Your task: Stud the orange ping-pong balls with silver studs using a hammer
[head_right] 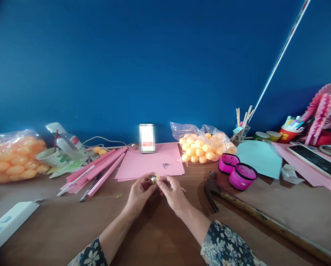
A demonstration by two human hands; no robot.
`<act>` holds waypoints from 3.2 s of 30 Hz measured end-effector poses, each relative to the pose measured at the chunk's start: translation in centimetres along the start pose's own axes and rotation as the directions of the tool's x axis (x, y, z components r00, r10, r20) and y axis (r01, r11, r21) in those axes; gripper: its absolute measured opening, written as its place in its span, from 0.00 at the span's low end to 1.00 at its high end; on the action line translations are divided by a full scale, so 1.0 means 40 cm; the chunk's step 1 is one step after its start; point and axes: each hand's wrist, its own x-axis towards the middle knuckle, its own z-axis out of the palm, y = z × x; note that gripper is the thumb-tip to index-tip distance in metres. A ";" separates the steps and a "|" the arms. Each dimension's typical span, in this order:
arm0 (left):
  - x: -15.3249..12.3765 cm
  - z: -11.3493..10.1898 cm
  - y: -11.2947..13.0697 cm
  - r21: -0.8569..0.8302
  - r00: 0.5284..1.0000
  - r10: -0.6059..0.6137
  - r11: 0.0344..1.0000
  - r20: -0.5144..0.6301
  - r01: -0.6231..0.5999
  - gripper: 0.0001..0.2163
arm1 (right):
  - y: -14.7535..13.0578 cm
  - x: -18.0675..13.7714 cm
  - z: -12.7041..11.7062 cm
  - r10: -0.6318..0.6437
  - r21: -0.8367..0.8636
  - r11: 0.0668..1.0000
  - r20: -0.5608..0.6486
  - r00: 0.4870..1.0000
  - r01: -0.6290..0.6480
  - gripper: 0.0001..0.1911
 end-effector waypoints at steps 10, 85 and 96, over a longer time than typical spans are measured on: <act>0.000 -0.001 -0.002 0.022 1.000 0.008 1.000 0.002 -0.008 0.19 | -0.001 0.001 0.003 -0.001 0.003 1.000 0.002 1.000 0.001 0.10; 0.001 -0.004 -0.011 0.061 0.999 0.045 0.997 -0.022 -0.044 0.19 | -0.007 0.000 0.001 -0.007 0.080 0.997 -0.029 1.000 0.009 0.13; -0.012 -0.003 -0.001 0.317 0.982 0.187 0.929 0.039 -0.190 0.11 | -0.004 -0.007 0.011 0.062 0.401 0.909 0.137 0.989 -0.113 0.08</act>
